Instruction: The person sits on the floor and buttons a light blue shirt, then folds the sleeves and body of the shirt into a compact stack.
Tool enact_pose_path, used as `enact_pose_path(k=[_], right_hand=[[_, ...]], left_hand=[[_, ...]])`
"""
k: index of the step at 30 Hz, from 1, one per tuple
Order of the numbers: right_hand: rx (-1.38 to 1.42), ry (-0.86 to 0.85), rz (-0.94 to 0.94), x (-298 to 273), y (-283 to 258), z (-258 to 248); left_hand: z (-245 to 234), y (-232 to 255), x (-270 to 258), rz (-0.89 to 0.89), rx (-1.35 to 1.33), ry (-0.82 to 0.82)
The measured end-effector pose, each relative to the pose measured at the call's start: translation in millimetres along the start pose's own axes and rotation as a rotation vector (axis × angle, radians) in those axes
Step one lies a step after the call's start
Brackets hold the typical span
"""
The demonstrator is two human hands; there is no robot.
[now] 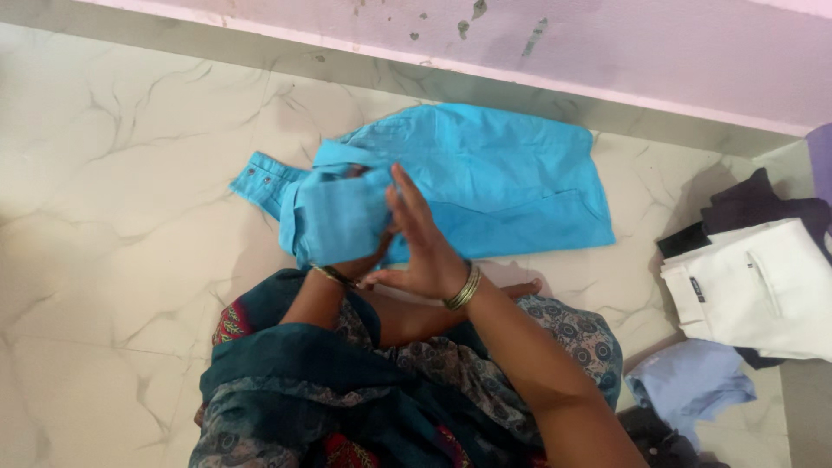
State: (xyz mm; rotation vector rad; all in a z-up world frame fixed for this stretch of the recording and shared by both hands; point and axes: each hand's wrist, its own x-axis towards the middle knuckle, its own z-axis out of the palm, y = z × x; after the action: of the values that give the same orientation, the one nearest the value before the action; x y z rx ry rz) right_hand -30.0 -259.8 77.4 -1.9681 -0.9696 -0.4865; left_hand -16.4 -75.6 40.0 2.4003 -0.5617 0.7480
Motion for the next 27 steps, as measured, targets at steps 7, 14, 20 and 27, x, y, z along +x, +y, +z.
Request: enact_pose_path(k=[7, 14, 20, 27], right_hand=[[-0.006, -0.018, 0.387, -28.7, 15.9, -16.8], [-0.158, -0.211, 0.051, -38.8, -3.5, -48.7], [-0.163, -0.246, 0.143, -59.7, 12.5, -26.0], [0.213, 0.335, 0.359, -60.3, 46.0, -73.1]], left_hand=[[20.1, 25.3, -13.8, 0.136, 0.072, -0.293], [26.2, 34.3, -13.5, 0.274, 0.265, -0.361], [39.9, 41.3, -26.7, 0.228, -0.015, -0.379], [40.8, 9.6, -31.3, -0.371, 0.193, -0.16]])
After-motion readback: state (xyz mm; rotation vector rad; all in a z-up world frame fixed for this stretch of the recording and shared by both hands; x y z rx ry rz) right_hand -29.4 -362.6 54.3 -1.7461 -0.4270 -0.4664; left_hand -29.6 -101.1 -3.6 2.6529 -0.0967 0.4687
